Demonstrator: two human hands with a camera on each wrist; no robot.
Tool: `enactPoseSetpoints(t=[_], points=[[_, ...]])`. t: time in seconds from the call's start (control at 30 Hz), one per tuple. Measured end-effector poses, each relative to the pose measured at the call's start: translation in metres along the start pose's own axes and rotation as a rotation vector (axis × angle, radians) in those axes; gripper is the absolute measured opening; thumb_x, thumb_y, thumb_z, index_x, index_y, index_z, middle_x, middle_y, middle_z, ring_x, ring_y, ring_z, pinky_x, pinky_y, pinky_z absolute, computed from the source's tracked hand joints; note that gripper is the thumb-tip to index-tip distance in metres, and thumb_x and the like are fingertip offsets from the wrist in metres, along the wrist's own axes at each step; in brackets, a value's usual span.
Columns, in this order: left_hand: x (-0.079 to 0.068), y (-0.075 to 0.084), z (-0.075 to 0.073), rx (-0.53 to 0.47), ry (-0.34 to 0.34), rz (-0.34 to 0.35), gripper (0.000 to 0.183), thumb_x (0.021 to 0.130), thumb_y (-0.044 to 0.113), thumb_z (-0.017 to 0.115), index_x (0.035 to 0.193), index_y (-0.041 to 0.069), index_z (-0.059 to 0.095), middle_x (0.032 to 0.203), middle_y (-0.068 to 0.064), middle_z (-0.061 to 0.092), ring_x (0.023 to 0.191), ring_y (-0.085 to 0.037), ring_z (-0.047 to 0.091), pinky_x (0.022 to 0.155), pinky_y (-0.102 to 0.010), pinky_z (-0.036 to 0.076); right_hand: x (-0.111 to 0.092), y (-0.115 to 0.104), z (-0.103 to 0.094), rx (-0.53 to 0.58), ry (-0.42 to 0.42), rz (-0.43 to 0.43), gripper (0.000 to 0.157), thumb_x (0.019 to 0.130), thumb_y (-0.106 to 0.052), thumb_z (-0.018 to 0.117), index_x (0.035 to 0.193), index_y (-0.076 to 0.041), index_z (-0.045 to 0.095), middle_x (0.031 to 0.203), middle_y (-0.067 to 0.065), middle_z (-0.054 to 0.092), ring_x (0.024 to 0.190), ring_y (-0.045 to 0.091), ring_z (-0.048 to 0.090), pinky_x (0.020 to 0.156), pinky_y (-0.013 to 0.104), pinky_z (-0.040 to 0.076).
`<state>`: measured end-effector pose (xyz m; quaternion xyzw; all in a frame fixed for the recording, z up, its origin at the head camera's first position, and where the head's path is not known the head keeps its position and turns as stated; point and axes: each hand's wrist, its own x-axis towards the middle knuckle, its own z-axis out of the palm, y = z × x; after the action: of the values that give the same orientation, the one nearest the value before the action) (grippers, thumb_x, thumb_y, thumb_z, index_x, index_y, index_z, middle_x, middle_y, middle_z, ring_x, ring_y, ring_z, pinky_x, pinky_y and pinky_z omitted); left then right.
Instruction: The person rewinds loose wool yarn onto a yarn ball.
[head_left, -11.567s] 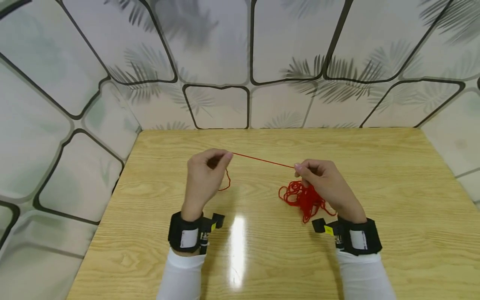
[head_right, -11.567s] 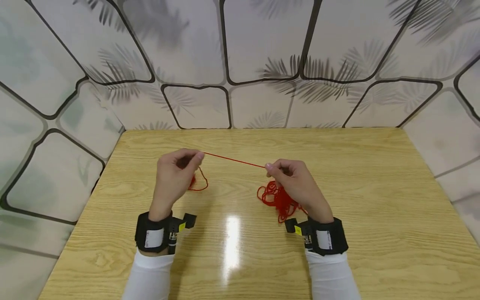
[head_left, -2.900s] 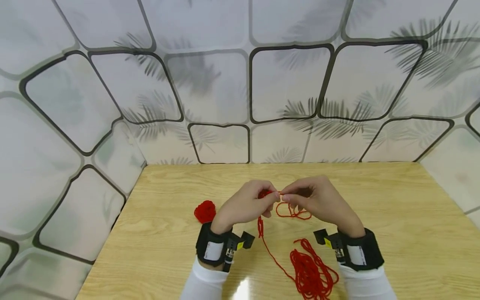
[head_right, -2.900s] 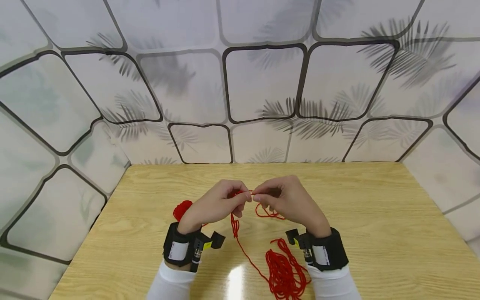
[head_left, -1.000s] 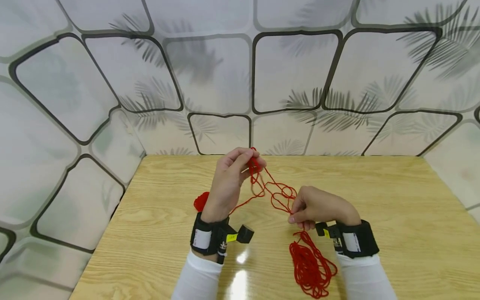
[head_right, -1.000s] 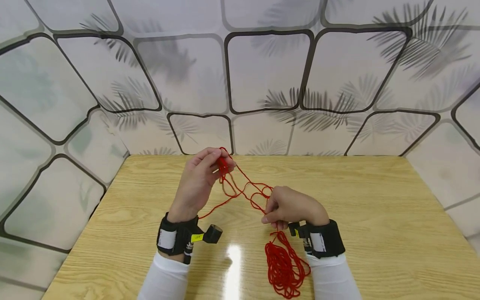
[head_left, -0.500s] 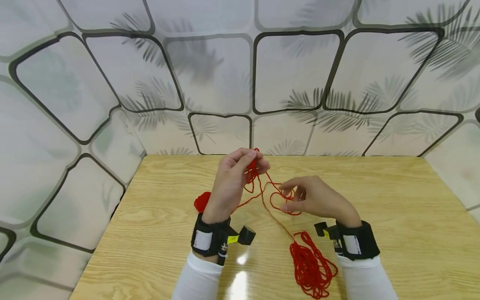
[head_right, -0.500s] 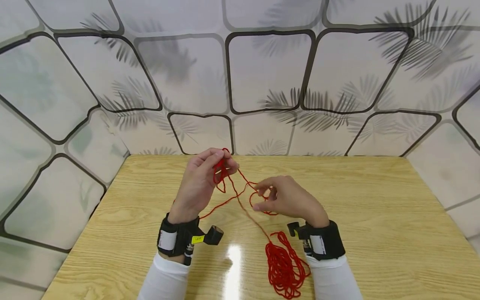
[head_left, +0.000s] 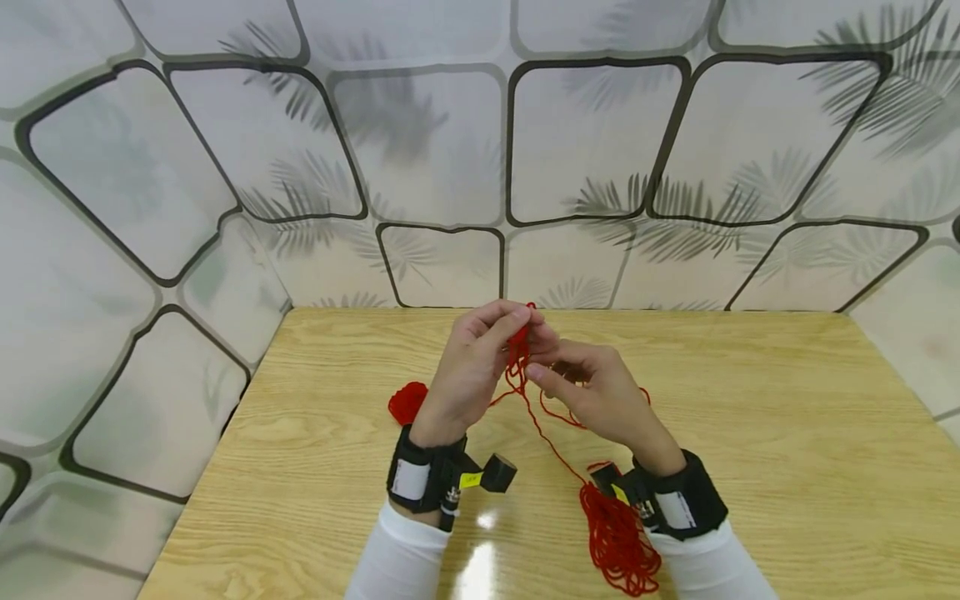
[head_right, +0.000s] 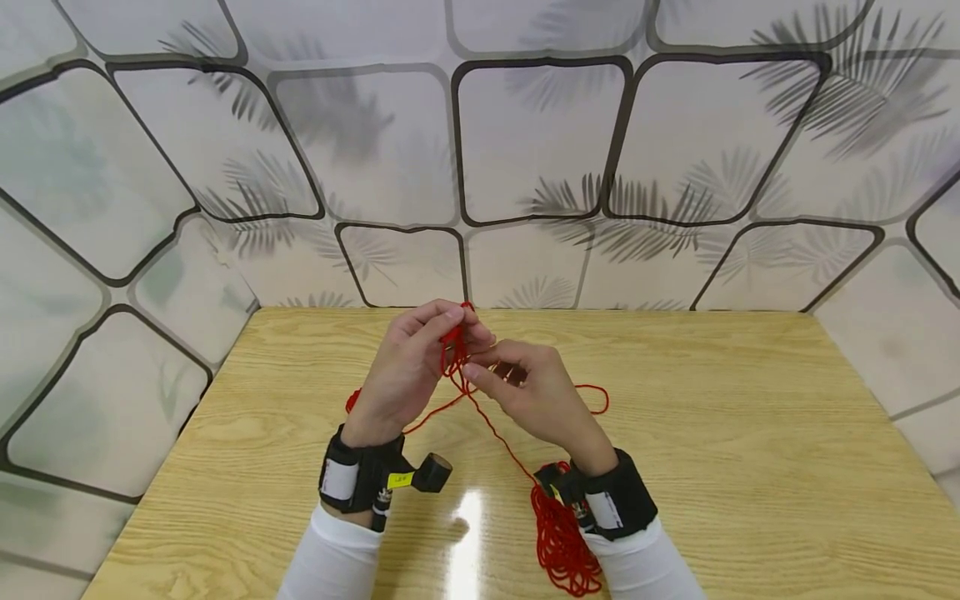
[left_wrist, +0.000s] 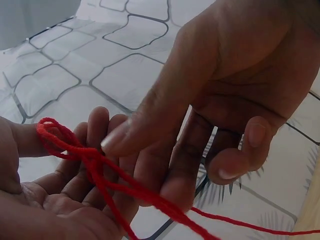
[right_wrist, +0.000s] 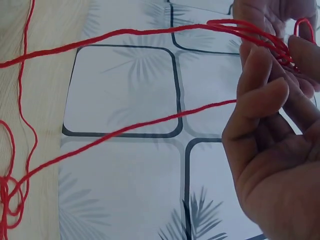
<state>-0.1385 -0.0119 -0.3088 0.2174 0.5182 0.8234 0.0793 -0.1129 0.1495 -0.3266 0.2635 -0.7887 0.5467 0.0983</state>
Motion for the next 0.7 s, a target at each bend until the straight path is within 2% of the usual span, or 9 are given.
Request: enactPoseSetpoints(t=[0.13,0.3,0.43,0.5,0.7], points=[[0.0,0.001,0.0,0.016,-0.021,0.003,0.03,0.091,0.025,0.056,0.1,-0.004,0.058,0.093,-0.013,0.063,0.088,-0.026,0.061,0.09,-0.046,0.043,0.001,-0.005,0.001,0.013,0.035,-0.019,0.01,0.083,-0.007,0.065,0.091,-0.005,0.069,0.091,0.003,0.066,0.059,0.016,0.05,0.049,0.03,0.043],[-0.002,0.004,-0.003,0.033,-0.015,0.021,0.03,0.092,0.025,0.055,0.1,-0.003,0.058,0.093,-0.014,0.064,0.092,-0.029,0.061,0.091,-0.046,0.042,0.0,0.019,-0.007,-0.091,-0.002,-0.03,0.007,0.083,-0.017,0.066,0.089,-0.015,0.07,0.083,-0.005,0.063,0.061,0.014,0.051,0.05,0.03,0.043],[-0.003,0.008,-0.008,0.045,0.014,0.065,0.029,0.092,0.025,0.054,0.099,-0.003,0.057,0.092,-0.013,0.064,0.092,-0.03,0.061,0.09,-0.046,0.043,-0.002,0.038,-0.021,-0.214,-0.073,0.02,0.008,0.084,-0.03,0.065,0.088,-0.025,0.069,0.078,-0.011,0.06,0.067,0.01,0.054,0.053,0.029,0.045],[-0.003,0.01,-0.01,0.034,0.016,0.083,0.028,0.092,0.024,0.054,0.099,-0.003,0.057,0.092,-0.013,0.064,0.092,-0.03,0.061,0.09,-0.047,0.042,-0.003,0.046,-0.027,-0.267,-0.122,0.062,0.009,0.084,-0.033,0.065,0.087,-0.026,0.07,0.076,-0.012,0.06,0.069,0.009,0.055,0.056,0.029,0.045],[-0.005,0.014,-0.012,0.011,0.012,0.115,0.024,0.093,0.021,0.053,0.097,-0.002,0.058,0.09,-0.013,0.063,0.091,-0.028,0.062,0.09,-0.049,0.042,-0.007,0.066,-0.045,-0.451,-0.31,0.199,0.008,0.084,-0.027,0.065,0.083,-0.021,0.07,0.074,-0.013,0.06,0.065,0.01,0.053,0.056,0.029,0.044]])
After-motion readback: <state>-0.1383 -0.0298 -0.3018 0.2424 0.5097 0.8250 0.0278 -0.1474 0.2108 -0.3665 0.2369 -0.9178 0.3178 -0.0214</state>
